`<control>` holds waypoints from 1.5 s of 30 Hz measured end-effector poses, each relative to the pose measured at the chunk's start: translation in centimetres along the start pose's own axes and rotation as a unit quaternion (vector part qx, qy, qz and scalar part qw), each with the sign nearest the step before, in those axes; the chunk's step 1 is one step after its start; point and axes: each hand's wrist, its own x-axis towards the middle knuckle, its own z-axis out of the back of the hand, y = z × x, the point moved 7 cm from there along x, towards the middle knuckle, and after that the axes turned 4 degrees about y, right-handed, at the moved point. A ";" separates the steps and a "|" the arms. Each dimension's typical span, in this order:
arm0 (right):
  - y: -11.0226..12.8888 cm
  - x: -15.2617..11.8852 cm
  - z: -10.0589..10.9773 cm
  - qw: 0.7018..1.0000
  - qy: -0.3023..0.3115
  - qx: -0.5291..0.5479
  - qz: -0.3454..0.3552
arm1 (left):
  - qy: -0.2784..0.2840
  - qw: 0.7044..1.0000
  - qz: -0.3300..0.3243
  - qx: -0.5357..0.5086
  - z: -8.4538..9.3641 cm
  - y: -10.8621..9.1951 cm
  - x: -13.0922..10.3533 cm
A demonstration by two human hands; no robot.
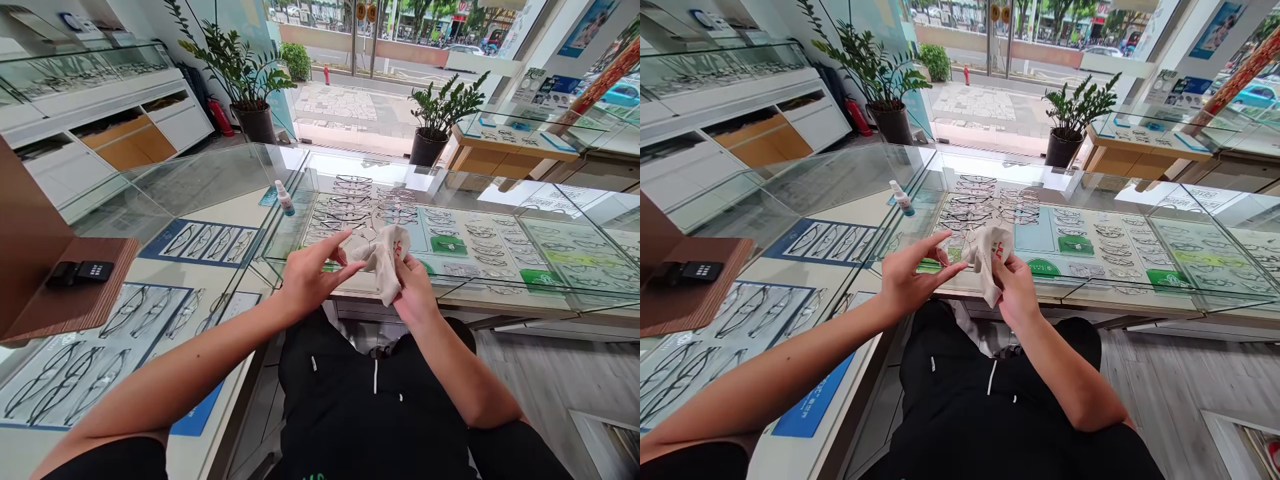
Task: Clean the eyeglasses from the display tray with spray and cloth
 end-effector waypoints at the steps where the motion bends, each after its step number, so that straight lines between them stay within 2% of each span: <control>1: -0.4 -0.2 -0.4 1.000 0.006 0.004 -0.010 | 0.005 1.000 -0.002 -0.006 -0.1 -0.1 -0.1; 6: -1.4 -0.6 -2.3 0.998 0.027 0.025 -0.042 | 0.040 0.999 -0.012 -0.029 -0.7 -0.4 -0.4; 12: -1.8 -0.2 -3.0 0.998 0.013 0.045 -0.052 | 0.075 0.996 -0.026 -0.031 -1.4 -0.6 -1.1; 16: -2.0 0.0 -3.3 0.998 0.017 0.036 -0.043 | 0.084 0.996 -0.013 -0.031 -1.5 -0.5 -1.5; 21: -2.1 0.2 -3.3 0.997 0.062 -0.019 -0.043 | 0.080 0.996 -0.026 -0.005 -1.2 -0.3 -1.4; 27: -1.8 0.2 -2.9 0.993 0.086 -0.064 -0.054 | 0.086 0.995 -0.044 0.035 -1.1 -0.6 -1.1; 33: -0.6 0.3 -2.9 0.986 0.120 -0.103 -0.050 | 0.107 0.991 -0.033 0.075 -1.4 -0.4 -0.6; 38: 0.9 0.5 -2.6 0.974 0.165 -0.154 -0.026 | 0.134 0.990 -0.053 -0.007 -1.4 -0.1 0.4; 42: 0.5 0.0 -3.0 0.947 0.249 -0.199 -0.042 | 0.168 0.979 -0.060 -0.099 -1.7 0.2 0.9; 45: -0.2 -0.1 -3.0 0.938 0.270 -0.206 -0.060 | 0.197 0.969 -0.061 -0.139 -2.2 0.5 0.8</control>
